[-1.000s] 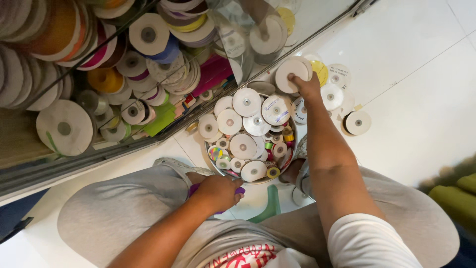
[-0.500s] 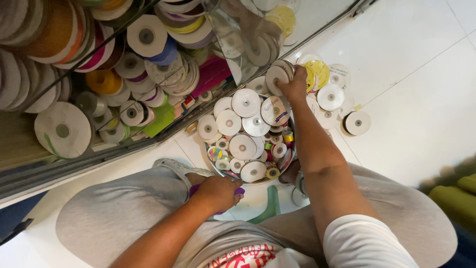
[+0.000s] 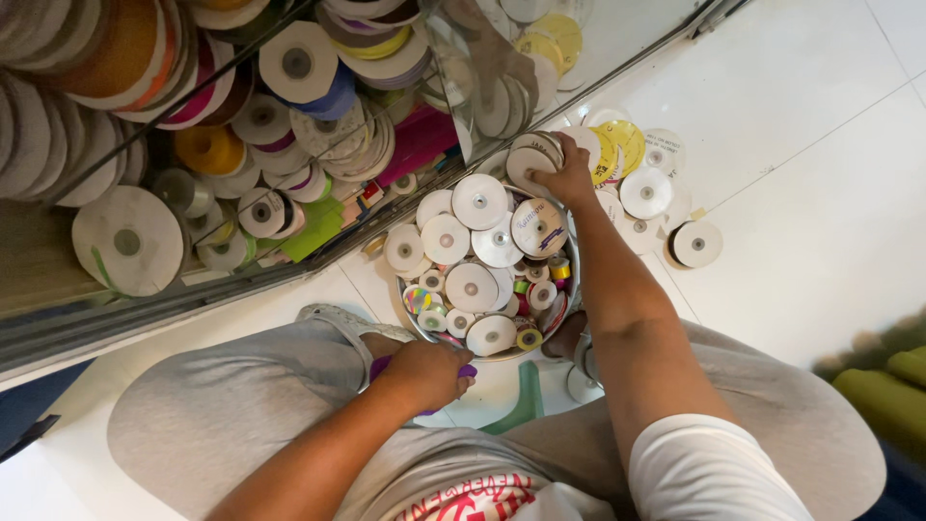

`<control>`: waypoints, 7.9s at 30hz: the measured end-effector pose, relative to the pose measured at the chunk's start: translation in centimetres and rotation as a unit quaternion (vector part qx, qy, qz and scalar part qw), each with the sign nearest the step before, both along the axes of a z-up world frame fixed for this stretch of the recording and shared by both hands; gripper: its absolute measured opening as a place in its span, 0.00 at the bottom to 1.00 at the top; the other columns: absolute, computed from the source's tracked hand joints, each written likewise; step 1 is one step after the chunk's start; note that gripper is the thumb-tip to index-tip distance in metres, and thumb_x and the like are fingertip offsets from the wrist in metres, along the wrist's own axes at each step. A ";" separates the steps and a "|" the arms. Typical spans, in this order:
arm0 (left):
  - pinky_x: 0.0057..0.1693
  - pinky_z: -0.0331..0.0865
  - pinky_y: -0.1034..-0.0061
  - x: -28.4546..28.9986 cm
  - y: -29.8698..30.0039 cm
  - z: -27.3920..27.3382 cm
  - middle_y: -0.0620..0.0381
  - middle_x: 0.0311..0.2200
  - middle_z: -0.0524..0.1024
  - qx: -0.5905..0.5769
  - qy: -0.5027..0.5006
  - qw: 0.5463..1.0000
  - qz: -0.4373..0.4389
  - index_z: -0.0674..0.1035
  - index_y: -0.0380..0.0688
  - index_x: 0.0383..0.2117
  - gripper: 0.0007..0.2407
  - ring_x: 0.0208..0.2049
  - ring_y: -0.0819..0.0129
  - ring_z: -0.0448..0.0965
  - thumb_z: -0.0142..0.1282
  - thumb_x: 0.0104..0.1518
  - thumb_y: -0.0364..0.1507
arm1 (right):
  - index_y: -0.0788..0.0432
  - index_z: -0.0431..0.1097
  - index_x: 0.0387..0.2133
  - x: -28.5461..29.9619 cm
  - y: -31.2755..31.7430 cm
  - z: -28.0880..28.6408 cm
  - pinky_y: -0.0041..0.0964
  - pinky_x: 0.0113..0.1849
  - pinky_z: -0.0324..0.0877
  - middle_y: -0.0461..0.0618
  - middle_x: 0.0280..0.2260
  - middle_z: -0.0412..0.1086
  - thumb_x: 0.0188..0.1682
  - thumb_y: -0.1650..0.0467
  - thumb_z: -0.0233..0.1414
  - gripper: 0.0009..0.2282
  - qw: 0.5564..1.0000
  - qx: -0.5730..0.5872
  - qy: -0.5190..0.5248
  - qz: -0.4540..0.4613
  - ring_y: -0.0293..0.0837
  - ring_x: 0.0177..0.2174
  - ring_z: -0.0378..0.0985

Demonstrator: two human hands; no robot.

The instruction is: The person sits on the floor and wipes white spools with a purple cloth. They pick up spools from a metal bowl, clean them, and place them into a glass cabinet filled with other spools.

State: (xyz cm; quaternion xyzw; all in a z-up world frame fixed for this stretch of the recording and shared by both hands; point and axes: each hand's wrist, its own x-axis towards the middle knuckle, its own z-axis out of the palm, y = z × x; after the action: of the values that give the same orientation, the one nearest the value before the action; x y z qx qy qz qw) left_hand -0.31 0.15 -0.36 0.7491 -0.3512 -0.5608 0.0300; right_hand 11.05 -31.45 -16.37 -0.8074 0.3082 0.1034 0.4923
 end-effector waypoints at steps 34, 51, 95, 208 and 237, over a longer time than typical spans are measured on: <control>0.48 0.76 0.50 -0.9 -0.1 1.4 0.39 0.43 0.80 -0.071 -0.054 0.995 -0.048 0.75 0.48 0.61 0.21 0.44 0.45 0.83 0.45 0.63 0.38 | 0.38 0.38 0.73 -14.1 2.5 1.1 0.66 0.64 0.47 0.59 0.73 0.35 0.28 0.39 0.59 0.57 0.794 -0.237 -0.002 0.560 0.60 0.70 0.37; 0.47 0.69 0.47 -1.1 -0.3 -1.4 0.45 0.45 0.77 0.042 -0.020 0.998 -0.035 0.71 0.60 0.60 0.20 0.44 0.39 0.77 0.42 0.64 0.46 | 0.51 0.43 0.70 -0.1 -7.0 -0.6 0.55 0.59 0.61 0.59 0.65 0.50 0.41 0.53 0.67 0.48 0.982 -0.070 0.149 -0.095 0.57 0.63 0.56; 0.46 0.73 0.51 -1.8 1.4 0.6 0.46 0.44 0.79 -0.014 -0.096 0.995 -0.037 0.79 0.55 0.49 0.17 0.47 0.43 0.79 0.45 0.60 0.44 | 0.57 0.66 0.55 -6.8 10.3 8.5 0.52 0.46 0.69 0.58 0.51 0.67 0.48 0.72 0.56 0.19 0.882 -0.102 -0.297 0.351 0.57 0.48 0.74; 0.65 0.66 0.61 5.6 0.4 10.3 0.53 0.51 0.78 -0.596 -0.004 0.395 0.699 0.75 0.52 0.60 0.19 0.52 0.63 0.77 0.55 0.66 0.43 | 0.52 0.76 0.41 -11.0 17.4 31.6 0.33 0.38 0.77 0.44 0.32 0.77 0.41 0.63 0.68 0.16 0.926 0.183 -0.329 -0.027 0.35 0.33 0.79; 0.54 0.74 0.76 3.7 1.1 10.3 0.57 0.43 0.83 -0.569 -0.058 0.587 0.573 0.80 0.45 0.48 0.14 0.45 0.71 0.81 0.57 0.60 0.38 | 0.56 0.58 0.58 -8.1 14.1 30.1 0.34 0.52 0.70 0.50 0.53 0.66 0.45 0.71 0.60 0.27 0.894 0.282 -0.323 0.130 0.41 0.52 0.69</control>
State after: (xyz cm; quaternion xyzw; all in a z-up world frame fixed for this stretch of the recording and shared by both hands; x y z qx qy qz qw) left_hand 3.41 1.29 9.95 0.6563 -0.0975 -0.0692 0.7450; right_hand 2.93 -17.33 13.76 -0.6563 -0.0178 -0.0176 0.7541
